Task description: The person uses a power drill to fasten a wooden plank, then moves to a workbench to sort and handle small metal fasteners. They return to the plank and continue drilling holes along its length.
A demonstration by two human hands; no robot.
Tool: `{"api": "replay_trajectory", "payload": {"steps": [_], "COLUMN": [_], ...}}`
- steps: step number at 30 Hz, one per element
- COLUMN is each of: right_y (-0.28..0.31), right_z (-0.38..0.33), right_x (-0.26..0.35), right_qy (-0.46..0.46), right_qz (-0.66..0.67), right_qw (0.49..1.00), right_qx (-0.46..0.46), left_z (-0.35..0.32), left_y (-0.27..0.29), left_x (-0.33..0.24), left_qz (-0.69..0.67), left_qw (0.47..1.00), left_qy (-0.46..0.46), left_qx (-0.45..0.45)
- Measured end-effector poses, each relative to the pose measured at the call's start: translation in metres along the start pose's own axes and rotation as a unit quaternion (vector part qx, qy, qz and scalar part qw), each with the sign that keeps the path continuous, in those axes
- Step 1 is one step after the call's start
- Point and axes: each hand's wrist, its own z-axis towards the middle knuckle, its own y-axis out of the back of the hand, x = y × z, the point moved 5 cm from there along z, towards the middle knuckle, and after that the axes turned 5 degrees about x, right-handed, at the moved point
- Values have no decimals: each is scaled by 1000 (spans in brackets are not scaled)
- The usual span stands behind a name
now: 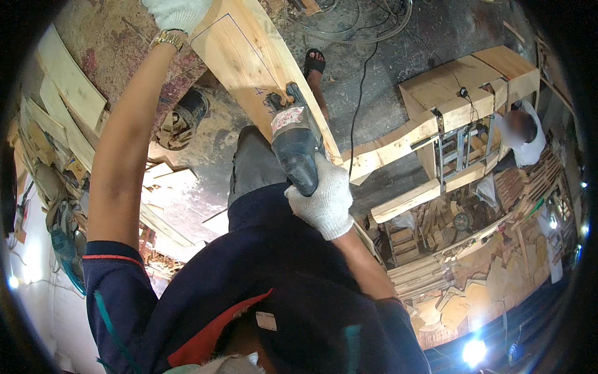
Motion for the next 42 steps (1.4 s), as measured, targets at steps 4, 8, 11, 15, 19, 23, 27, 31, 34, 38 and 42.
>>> {"api": "replay_trajectory", "payload": {"steps": [4, 8, 11, 15, 19, 23, 27, 31, 34, 38, 42], "right_y": [0, -1, 0, 1, 1, -1, -1, 1, 0, 1, 1], "right_z": [0, 1, 3, 5, 5, 7, 6, 5, 5, 7, 8], "right_x": [1, -4, 0, 2, 2, 2, 9, 14, 14, 11, 13], "right_qy": [0, 0, -15, 0, 11, 7, -7, 32, 49, 61, 76], "right_qz": [-11, -2, -9, -13, -13, -13, 20, 21, 20, 4, 4], "right_qw": [1000, 1000, 1000, 1000, 1000, 1000, 1000, 999, 998, 998, 996], "right_qx": [-1, 10, 14, 13, 15, 5, 10, -14, -34, -29, -39], "left_z": [1, 0, -1, 1, -1, 2, 3, 2, 4, 3, 4], "left_y": [1, 1, 7, 11, 10, 6, 2, 0, 1, 2, 2], "left_x": [1, 0, -1, -2, -1, -2, -2, 1, -1, 1, 1], "left_qz": [-11, -14, -23, -13, -14, -18, -12, -15, -12, -6, -5], "left_qw": [1000, 1000, 1000, 999, 1000, 1000, 1000, 998, 998, 997, 997], "left_qy": [8, 1, -2, 20, 14, 13, 18, 36, 35, 45, 43], "left_qx": [9, 2, -12, 35, 2, 9, 20, 49, 52, 67, 68]}}
